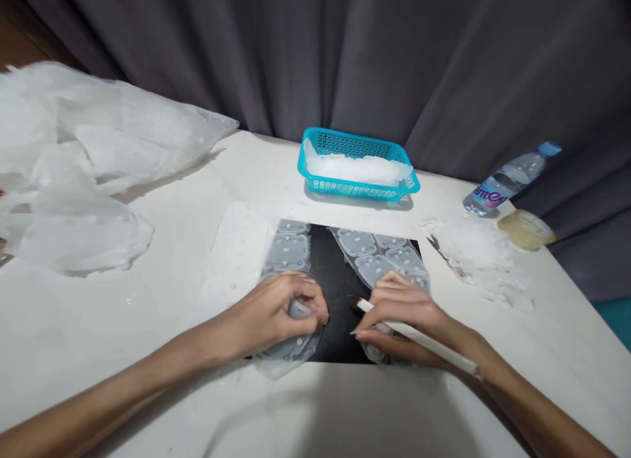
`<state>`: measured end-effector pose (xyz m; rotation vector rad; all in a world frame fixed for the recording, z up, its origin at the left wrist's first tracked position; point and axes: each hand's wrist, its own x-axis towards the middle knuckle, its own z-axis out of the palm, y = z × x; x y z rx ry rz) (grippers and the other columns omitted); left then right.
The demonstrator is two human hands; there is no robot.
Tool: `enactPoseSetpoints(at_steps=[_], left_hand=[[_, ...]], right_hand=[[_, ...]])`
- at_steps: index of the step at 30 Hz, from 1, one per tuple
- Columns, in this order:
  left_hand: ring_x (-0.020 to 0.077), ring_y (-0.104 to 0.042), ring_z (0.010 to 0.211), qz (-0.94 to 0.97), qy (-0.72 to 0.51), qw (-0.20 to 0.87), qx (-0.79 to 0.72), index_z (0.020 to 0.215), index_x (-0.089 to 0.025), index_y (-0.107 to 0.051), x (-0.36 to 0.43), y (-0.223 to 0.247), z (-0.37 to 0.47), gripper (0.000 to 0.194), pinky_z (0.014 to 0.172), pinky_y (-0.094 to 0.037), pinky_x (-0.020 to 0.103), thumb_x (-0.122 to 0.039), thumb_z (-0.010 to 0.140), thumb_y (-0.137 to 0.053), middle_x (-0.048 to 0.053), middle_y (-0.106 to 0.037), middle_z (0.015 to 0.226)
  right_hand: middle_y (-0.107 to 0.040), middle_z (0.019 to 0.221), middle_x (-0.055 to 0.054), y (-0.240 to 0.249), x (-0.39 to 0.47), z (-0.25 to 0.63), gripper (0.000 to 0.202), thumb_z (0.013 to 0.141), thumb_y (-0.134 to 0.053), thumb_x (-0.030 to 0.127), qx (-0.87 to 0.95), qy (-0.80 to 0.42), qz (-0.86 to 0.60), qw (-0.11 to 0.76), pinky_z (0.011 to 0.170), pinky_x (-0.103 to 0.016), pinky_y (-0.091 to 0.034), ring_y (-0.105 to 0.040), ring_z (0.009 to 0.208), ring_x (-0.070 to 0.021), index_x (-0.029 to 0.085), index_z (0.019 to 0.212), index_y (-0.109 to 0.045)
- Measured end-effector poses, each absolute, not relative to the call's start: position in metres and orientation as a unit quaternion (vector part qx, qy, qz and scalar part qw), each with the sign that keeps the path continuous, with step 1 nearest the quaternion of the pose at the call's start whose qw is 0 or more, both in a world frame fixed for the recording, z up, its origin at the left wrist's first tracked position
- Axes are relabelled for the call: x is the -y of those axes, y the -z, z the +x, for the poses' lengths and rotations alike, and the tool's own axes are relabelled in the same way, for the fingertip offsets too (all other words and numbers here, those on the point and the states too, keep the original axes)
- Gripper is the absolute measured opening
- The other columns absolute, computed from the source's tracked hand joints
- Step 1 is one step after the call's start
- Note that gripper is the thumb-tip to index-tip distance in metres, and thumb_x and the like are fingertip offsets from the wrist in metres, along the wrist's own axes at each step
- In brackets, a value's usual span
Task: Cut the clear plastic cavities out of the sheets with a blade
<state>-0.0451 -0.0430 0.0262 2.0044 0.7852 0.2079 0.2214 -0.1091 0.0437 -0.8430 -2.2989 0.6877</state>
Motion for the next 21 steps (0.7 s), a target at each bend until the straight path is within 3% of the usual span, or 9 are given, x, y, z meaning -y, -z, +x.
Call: enactPoseSetpoints(at_steps=[3,7,10,13,16,18,21], left_hand=[[0.0194,-0.066,0.09,0.822,-0.079,0.464,-0.322,0.081,-0.02,-0.072,0.035,-0.027,-0.055,0.01,0.085,-0.044,0.028,-0.016,0.086,-0.064,-0.002,-0.076,0.088],[0.0202,-0.066,0.093,0.854,-0.021,0.447,-0.264,0.084,-0.023,-0.074,0.027,-0.036,-0.069,0.013,0.092,-0.043,0.029,-0.023,0.094,-0.065,-0.001,-0.076,0.088],[0.0206,-0.065,0.089,0.87,0.003,0.419,-0.258,0.084,-0.026,-0.075,0.029,-0.051,-0.075,0.018,0.084,-0.044,0.028,-0.037,0.096,-0.069,0.0,-0.074,0.082],[0.0205,-0.067,0.091,0.845,0.022,0.465,-0.263,0.098,-0.028,-0.078,0.029,-0.067,-0.075,0.023,0.078,-0.047,0.025,-0.048,0.098,-0.066,0.0,-0.074,0.083],[0.0216,-0.069,0.1,0.83,-0.039,0.479,-0.284,0.111,-0.027,-0.075,0.017,-0.072,-0.079,0.032,0.089,-0.051,0.029,-0.052,0.101,-0.059,0.003,-0.076,0.103],[0.0251,-0.066,0.109,0.837,-0.107,0.398,-0.36,0.114,-0.025,-0.071,0.001,-0.067,-0.09,0.037,0.098,-0.049,0.036,-0.055,0.103,-0.053,0.006,-0.073,0.117],[0.0394,-0.058,0.12,0.82,-0.136,0.155,-0.535,0.123,-0.018,-0.063,-0.024,-0.049,-0.114,0.057,0.105,-0.044,0.053,-0.065,0.091,-0.059,0.017,-0.064,0.126]], right_hand=[[-0.062,0.074,0.002,-0.061,0.106,0.232,0.009,0.102,-0.065,0.027,0.849,-0.27,-0.342,0.3,0.08,-0.036,-0.045,-0.056,0.07,-0.0154,0.022,0.096,-0.071],[-0.069,0.078,0.0,-0.051,0.107,0.224,0.007,0.1,-0.07,0.029,0.867,-0.166,-0.358,0.304,0.084,-0.039,-0.045,-0.06,0.078,-0.0181,0.025,0.103,-0.073],[-0.074,0.091,-0.004,-0.032,0.11,0.21,0.026,0.099,-0.071,0.035,0.877,-0.115,-0.346,0.312,0.09,-0.04,-0.048,-0.063,0.093,-0.0215,0.023,0.121,-0.07],[-0.074,0.105,-0.007,-0.025,0.111,0.206,0.028,0.102,-0.064,0.025,0.839,-0.091,-0.39,0.368,0.092,-0.041,-0.05,-0.062,0.104,-0.024,0.023,0.13,-0.065],[-0.073,0.106,-0.007,-0.03,0.107,0.215,0.029,0.102,-0.059,0.012,0.77,-0.043,-0.463,0.436,0.091,-0.04,-0.05,-0.06,0.105,-0.0244,0.025,0.126,-0.067],[-0.071,0.102,-0.007,-0.034,0.102,0.223,0.027,0.101,-0.058,0.01,0.758,-0.026,-0.478,0.442,0.087,-0.04,-0.05,-0.061,0.099,-0.0237,0.024,0.122,-0.067],[-0.069,0.093,-0.005,-0.032,0.095,0.23,0.017,0.102,-0.058,0.012,0.785,-0.041,-0.475,0.394,0.078,-0.037,-0.05,-0.062,0.087,-0.0215,0.022,0.111,-0.067]])
